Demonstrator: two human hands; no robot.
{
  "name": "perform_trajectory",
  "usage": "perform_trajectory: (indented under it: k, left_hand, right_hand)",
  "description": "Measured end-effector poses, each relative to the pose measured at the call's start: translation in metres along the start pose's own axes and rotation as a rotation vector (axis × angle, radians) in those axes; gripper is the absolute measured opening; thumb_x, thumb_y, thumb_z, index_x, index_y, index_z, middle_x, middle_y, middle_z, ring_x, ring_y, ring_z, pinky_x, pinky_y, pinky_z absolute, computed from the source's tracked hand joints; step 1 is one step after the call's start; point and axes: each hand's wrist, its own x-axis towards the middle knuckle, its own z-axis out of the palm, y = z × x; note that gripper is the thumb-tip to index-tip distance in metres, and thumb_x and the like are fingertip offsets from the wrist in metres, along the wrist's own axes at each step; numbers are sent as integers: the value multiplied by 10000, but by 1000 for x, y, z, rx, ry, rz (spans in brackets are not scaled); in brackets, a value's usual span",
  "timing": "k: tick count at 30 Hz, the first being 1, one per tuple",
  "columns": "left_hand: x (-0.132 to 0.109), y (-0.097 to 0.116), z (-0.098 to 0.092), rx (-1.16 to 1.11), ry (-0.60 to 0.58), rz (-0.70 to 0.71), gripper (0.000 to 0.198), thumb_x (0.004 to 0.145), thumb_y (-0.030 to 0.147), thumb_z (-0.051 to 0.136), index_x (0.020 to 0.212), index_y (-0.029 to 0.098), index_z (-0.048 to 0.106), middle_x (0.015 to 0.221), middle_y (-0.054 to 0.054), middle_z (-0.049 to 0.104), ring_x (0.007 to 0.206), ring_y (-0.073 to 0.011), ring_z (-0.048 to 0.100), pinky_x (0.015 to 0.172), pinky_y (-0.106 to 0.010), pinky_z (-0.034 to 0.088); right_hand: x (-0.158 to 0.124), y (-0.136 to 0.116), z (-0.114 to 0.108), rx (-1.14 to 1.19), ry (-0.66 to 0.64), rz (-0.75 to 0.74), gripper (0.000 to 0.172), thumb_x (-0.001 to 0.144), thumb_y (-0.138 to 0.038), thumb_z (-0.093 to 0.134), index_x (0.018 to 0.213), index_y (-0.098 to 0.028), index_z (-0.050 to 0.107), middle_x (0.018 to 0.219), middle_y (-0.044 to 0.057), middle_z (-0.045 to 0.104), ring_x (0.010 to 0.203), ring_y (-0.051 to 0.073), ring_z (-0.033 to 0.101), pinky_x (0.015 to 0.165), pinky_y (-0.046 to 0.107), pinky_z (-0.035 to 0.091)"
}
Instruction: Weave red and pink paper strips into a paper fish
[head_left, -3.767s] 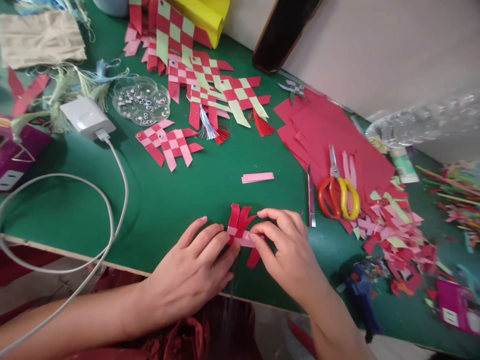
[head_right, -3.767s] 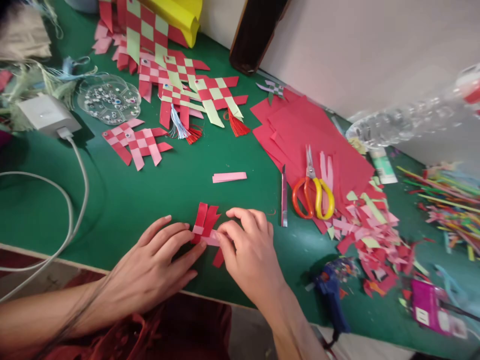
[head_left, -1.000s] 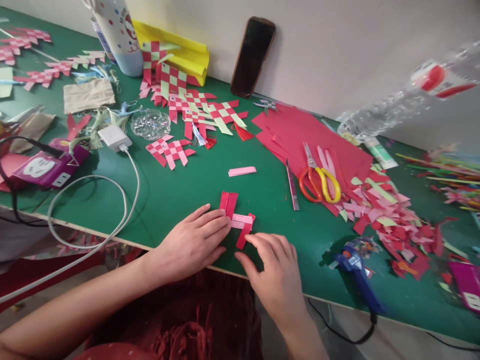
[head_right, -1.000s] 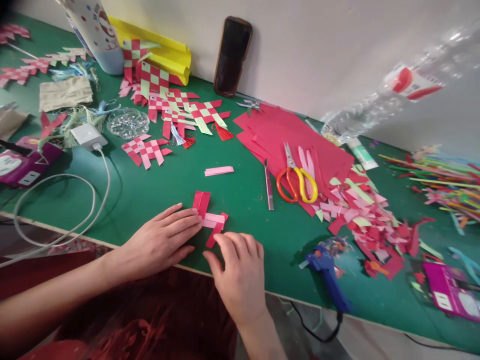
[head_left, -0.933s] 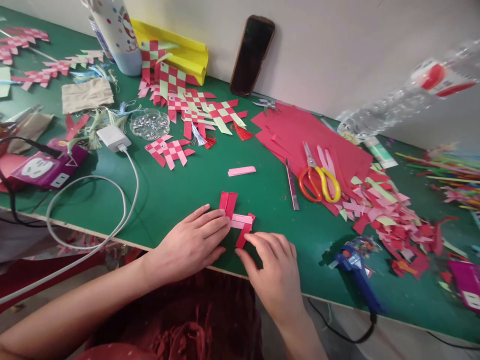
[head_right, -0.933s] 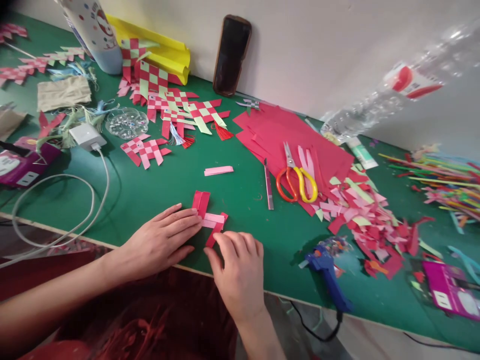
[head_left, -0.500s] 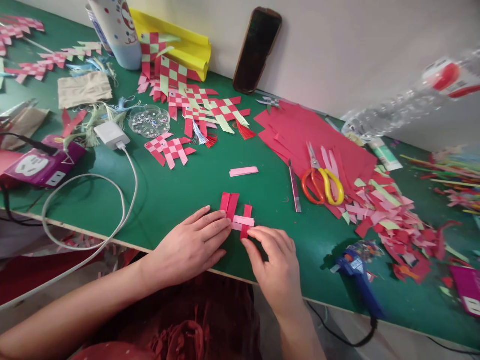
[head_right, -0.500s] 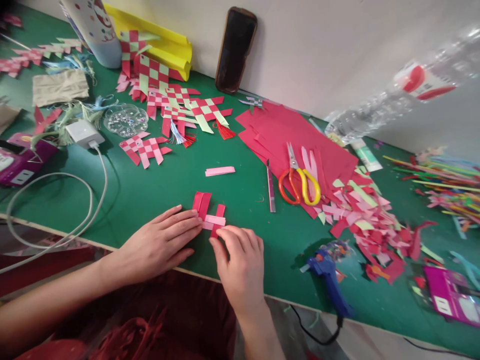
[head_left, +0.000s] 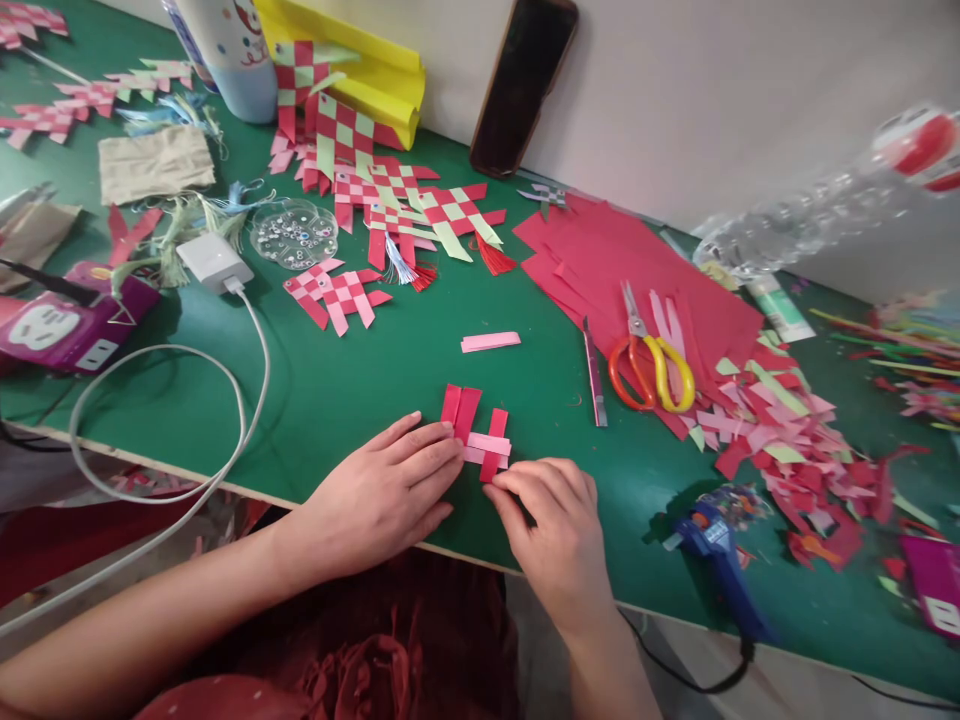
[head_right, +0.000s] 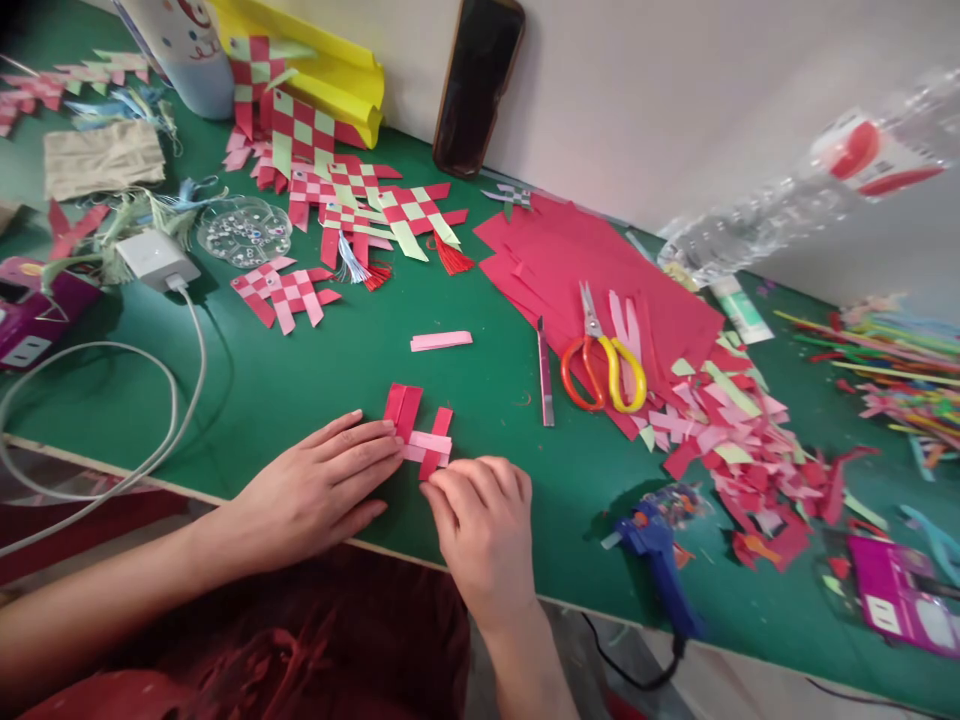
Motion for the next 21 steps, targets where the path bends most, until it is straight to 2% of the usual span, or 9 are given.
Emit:
perform_trajectory:
  k: [4, 8, 11, 15, 18, 21]
  left_hand:
    - [0, -1, 1, -2, -3, 3, 396, 1002, 343, 467, 1340, 146, 527, 1391, -57, 578, 1358, -216, 446, 1209, -430, 256]
    - [-1, -1, 2, -6, -2, 1, 407, 1003, 343, 466, 1356, 146, 516, 1410, -60, 563, 1370, -216, 435, 1214, -430, 252]
    - [-1, -1, 2, -9, 13, 5, 396, 1006, 336, 457, 1345, 144, 526, 1405, -59, 569, 1370, -217, 439, 1216, -428, 254]
    - [0, -1, 1, -7, 17, 13, 392, 1007, 333, 454, 1337, 136, 530, 1397, -61, 576, 1352, -222, 461, 1212, -430, 267]
    - [1, -1, 0, -11, 16, 16, 399, 1006, 330, 455, 1347, 133, 519, 1389, -56, 581, 1351, -219, 461, 1214, -429, 268]
    - [1, -1, -1, -18, 11, 9, 393, 1003, 322, 457, 1342, 133, 522, 1380, -60, 584, 1350, -218, 463, 1211, -431, 281]
  right_hand:
    - [7, -2, 5, 2, 28, -20, 48, 905, -231, 657, 858, -220, 651, 832, 4, 724, 829, 186, 599, 801, 364, 426]
    - [12, 9, -2, 37, 43, -3, 34, 912, -242, 642, 902, -214, 659, 865, 32, 715, 834, 190, 613, 807, 365, 473]
    - [22, 27, -10, 4, 50, 0, 162, 948, -216, 559, 1063, -213, 673, 970, 64, 706, 917, 205, 624, 849, 379, 500]
    - [44, 48, -13, -43, -108, -110, 286, 962, -195, 517, 1218, -216, 642, 1144, 88, 671, 1049, 232, 577, 928, 417, 483]
    - [61, 54, -11, -58, -266, -185, 273, 957, -183, 520, 1188, -225, 659, 1183, 84, 638, 1055, 238, 536, 923, 406, 484]
    - [72, 56, -11, -33, -349, -211, 195, 949, -198, 543, 1091, -220, 674, 1110, 80, 624, 1016, 233, 523, 899, 395, 484]
